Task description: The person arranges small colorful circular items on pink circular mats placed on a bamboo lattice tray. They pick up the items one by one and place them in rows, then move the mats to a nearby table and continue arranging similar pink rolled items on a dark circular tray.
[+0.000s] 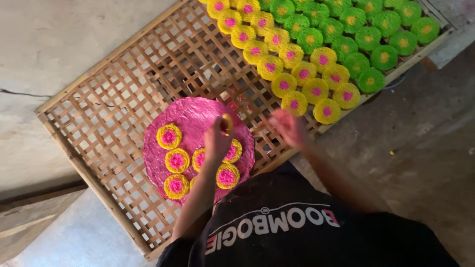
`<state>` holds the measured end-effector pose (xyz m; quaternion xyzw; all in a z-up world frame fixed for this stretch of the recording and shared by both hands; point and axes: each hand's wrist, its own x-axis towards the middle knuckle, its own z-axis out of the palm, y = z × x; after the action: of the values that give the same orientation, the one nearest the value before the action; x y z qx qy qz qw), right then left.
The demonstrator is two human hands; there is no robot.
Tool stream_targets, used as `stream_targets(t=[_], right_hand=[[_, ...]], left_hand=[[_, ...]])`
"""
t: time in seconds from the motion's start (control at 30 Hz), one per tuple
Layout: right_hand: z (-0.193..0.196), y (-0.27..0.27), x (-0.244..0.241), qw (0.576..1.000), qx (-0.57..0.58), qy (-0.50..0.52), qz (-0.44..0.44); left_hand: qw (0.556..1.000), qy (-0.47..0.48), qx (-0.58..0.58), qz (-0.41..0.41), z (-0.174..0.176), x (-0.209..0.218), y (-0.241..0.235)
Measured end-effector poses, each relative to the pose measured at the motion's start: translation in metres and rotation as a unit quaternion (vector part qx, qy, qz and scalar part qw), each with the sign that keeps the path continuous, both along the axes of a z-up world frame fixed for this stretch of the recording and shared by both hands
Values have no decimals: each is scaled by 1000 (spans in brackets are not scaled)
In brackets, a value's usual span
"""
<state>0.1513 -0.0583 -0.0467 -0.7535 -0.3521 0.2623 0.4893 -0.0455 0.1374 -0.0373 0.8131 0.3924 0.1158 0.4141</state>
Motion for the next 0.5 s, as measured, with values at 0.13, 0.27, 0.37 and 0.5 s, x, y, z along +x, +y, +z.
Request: stream_targets(t=[0.13,0.27,0.37,0.5], right_hand=[[-36,-24,-18,975,-32,219,18],[-51,-62,7,975,-20,212,-65],[-40,-76,30,981,-81,121,-131],[-13,-76,33,957,-71,-268,-86]], left_hand=[[972,-137,-138,-130,38,19,-57],[985,-80,-46,-145,51,-10,-50],[968,-15,203,-148,46,-40,-30],[986,83,112,-91,25,-68,-29]])
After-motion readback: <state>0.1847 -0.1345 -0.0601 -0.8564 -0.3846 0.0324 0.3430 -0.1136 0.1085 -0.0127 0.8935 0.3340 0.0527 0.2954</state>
